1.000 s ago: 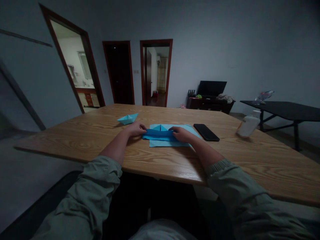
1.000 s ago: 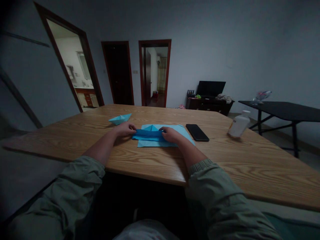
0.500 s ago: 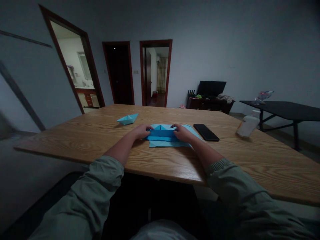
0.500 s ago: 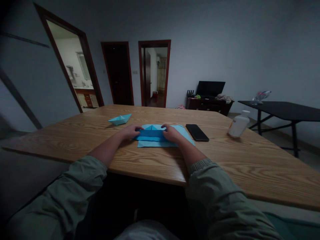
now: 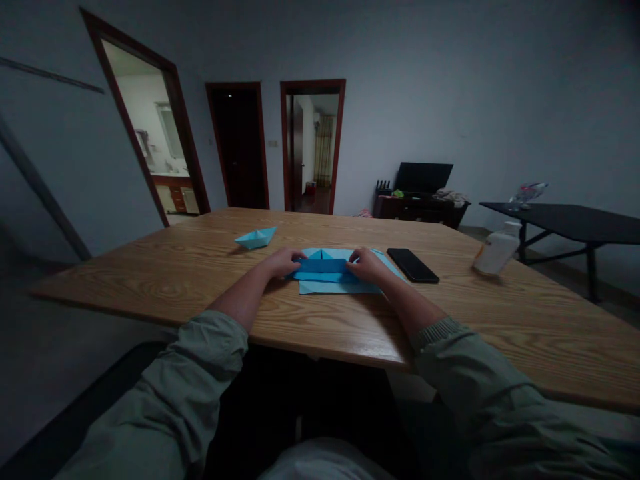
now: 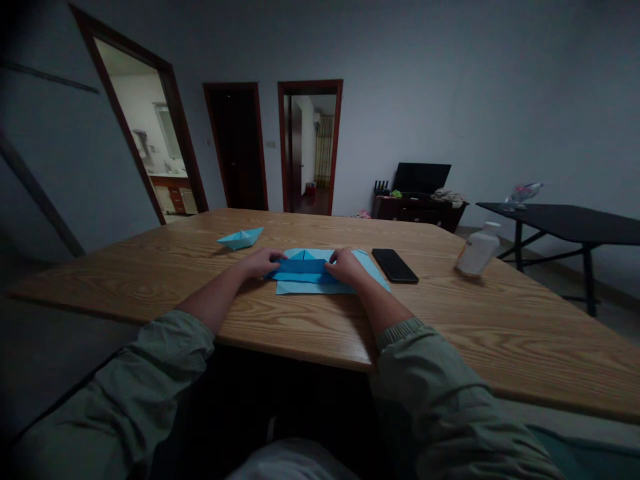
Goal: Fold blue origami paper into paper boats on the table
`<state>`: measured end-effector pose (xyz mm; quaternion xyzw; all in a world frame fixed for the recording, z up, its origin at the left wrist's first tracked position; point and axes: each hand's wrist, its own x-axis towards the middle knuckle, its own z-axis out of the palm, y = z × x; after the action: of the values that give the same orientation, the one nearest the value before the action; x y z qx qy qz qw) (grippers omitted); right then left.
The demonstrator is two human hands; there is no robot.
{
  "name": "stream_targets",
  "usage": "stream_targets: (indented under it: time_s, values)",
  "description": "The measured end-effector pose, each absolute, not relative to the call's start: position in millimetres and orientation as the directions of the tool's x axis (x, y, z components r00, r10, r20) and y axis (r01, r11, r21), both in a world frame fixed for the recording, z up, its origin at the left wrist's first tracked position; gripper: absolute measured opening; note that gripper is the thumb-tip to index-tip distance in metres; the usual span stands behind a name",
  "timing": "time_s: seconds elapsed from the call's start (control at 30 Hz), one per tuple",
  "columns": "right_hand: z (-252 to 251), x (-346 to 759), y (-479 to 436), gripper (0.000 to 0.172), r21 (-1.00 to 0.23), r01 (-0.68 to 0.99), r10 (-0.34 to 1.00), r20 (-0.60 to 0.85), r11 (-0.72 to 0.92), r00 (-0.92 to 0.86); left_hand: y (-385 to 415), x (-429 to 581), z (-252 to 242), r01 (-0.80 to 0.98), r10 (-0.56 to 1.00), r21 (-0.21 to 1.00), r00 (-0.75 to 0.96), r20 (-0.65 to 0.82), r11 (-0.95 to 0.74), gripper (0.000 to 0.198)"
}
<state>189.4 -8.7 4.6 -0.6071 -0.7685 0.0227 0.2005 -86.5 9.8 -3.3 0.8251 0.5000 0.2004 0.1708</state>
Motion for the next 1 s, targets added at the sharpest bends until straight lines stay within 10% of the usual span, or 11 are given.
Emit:
stream_targets:
  time_s: [0.43,1.0]
  values:
    - [-4,187,-7,0.032,-0.465,0.845,0.963,0.171,0.264,-0.207,10,-85,-4,0.745,0.898,0.506,0.401,0.180,-0.434,0.042]
    - [-6,170,-2,0.038,-0.406,0.814,0.909,0.139,0.415,-0.394,14,-59,-14,0.742,0.836,0.386,0.470,0.282,-0.548,0.048]
